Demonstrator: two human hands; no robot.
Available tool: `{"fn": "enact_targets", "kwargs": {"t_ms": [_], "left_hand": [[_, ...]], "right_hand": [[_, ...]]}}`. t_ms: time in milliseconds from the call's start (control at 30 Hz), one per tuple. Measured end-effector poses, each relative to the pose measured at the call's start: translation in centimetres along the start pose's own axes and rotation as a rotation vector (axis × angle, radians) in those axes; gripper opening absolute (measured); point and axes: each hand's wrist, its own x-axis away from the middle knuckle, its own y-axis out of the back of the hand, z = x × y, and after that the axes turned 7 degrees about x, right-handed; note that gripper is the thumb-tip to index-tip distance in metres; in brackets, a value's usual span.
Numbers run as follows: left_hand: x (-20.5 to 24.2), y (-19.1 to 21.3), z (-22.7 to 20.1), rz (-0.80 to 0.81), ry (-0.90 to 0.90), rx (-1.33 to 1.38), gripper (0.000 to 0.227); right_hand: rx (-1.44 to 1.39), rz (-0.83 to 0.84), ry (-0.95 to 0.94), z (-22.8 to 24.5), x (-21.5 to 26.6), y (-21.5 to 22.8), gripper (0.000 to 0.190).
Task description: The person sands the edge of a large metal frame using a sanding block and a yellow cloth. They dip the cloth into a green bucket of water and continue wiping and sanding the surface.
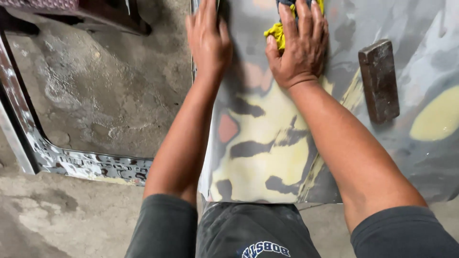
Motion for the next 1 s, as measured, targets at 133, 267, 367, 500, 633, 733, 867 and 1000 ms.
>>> {"fn": "enact_targets", "kwargs": {"t_ms": [133,267,367,500,633,733,867,1000], "left_hand": [[-1.0,2.0,-2.2,0.100,0.216,0.012,0.032],[5.3,5.0,-3.2,0.084,0.107,0.090,0.060],[6.2,5.6,-3.3,0.125,0.132,0.068,0.063],[1.3,2.0,-1.9,0.070,0.102,0.047,0.056],[-1.5,0.7,-1.7,0.029,0.118,0.036,0.052],[1.5,3.5,-2.9,0.033,0.060,0.107,0.056],[6.8,6.7,-4.2,0.099,0.123,0.118,0.058],[5.2,5.5,-3.5,0.077,0.116,0.108,0.060]], "right_hand": [[0.001,0.011,0.040,-0.2,0.0,-0.2,0.061],[-0.011,0.019,0.120,-0.4,0.2,-0.4,0.057],[-0.013,0.028,0.128,-0.3,-0.1,-0.3,0.057],[-0.012,0.034,0.100,0.0,-0.4,0.0,0.060],[-0.009,0.044,0.086,0.1,0.1,0.0,0.062],[0.002,0.031,0.086,0.2,-0.2,-0.2,0.062],[0.003,0.006,0.083,0.2,-0.4,0.0,0.060],[-0.009,-0.008,0.072,0.4,-0.3,-0.3,0.062]]}}
